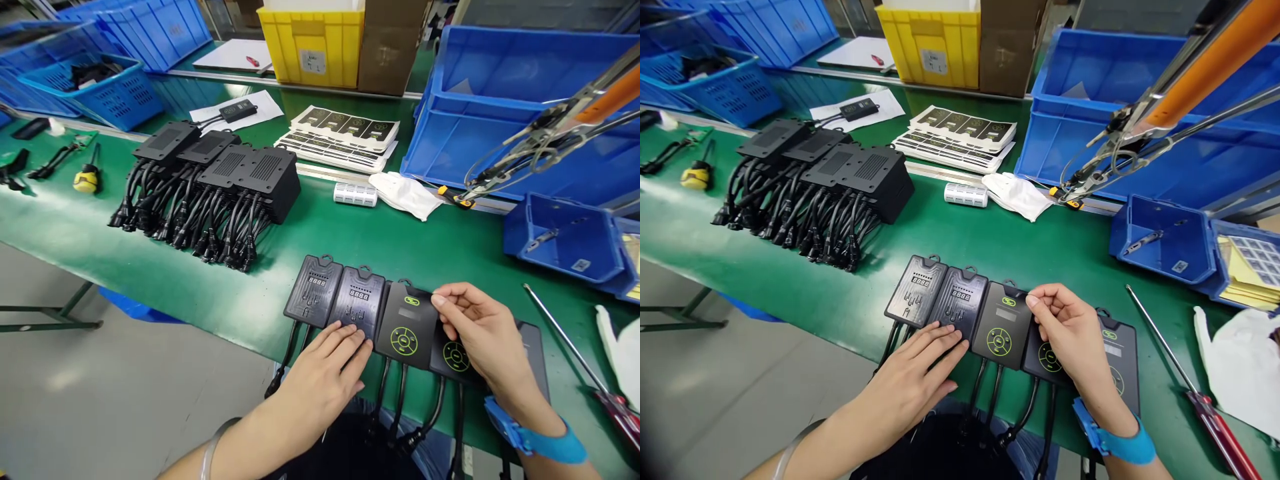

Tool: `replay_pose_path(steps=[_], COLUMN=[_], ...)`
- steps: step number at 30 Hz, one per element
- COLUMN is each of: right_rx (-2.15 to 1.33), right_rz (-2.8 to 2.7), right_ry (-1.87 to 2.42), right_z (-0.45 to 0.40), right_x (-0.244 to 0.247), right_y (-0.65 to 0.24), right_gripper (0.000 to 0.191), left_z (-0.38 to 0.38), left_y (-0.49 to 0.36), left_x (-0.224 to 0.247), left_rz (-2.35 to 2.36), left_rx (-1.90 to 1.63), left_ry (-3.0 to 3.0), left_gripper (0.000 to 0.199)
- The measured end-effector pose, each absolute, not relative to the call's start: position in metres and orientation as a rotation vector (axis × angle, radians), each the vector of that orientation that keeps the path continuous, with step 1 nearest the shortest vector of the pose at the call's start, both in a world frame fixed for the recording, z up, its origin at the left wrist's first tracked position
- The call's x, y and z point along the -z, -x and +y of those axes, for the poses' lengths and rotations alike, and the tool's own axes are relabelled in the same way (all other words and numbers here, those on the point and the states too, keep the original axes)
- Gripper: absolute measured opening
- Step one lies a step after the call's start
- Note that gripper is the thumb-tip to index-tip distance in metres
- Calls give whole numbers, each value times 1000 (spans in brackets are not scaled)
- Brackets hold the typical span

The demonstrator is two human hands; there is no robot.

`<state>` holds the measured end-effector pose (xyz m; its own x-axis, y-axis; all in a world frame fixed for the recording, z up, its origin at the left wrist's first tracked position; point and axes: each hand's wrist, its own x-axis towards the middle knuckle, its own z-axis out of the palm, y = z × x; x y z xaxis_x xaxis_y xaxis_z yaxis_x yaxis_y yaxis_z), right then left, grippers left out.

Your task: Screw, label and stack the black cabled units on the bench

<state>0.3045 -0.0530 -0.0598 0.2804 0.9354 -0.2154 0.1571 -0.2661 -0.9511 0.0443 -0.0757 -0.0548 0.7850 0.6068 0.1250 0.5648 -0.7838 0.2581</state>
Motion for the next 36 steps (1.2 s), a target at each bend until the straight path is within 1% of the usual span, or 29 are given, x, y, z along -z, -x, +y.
replay_pose_path(steps=[9, 14, 16, 23, 36], right_rx=[-1067, -1030, -991, -860, -866], right_rz=[-1042, -1069, -1117, -1265, -1290], right_ry=[1674, 1704, 1732, 1786, 1850], right_z=[-52, -51, -49, -44, -46], right_x=[59, 57, 56, 58, 68], right_y=[-302, -301, -300, -299, -303], right_gripper=[26, 25, 24, 23, 27], left_z=[-77, -78, -79, -81, -78], left_y=[-44, -47, -48, -47, -48], left_x=[53, 57, 59, 59, 62], left_rz=[923, 922, 927, 965, 974], left_rx=[-284, -307, -305, -258, -318], left_ry=[-2772, -2775, -2775, -2772, -2776], left_gripper=[39, 54, 56, 59, 65])
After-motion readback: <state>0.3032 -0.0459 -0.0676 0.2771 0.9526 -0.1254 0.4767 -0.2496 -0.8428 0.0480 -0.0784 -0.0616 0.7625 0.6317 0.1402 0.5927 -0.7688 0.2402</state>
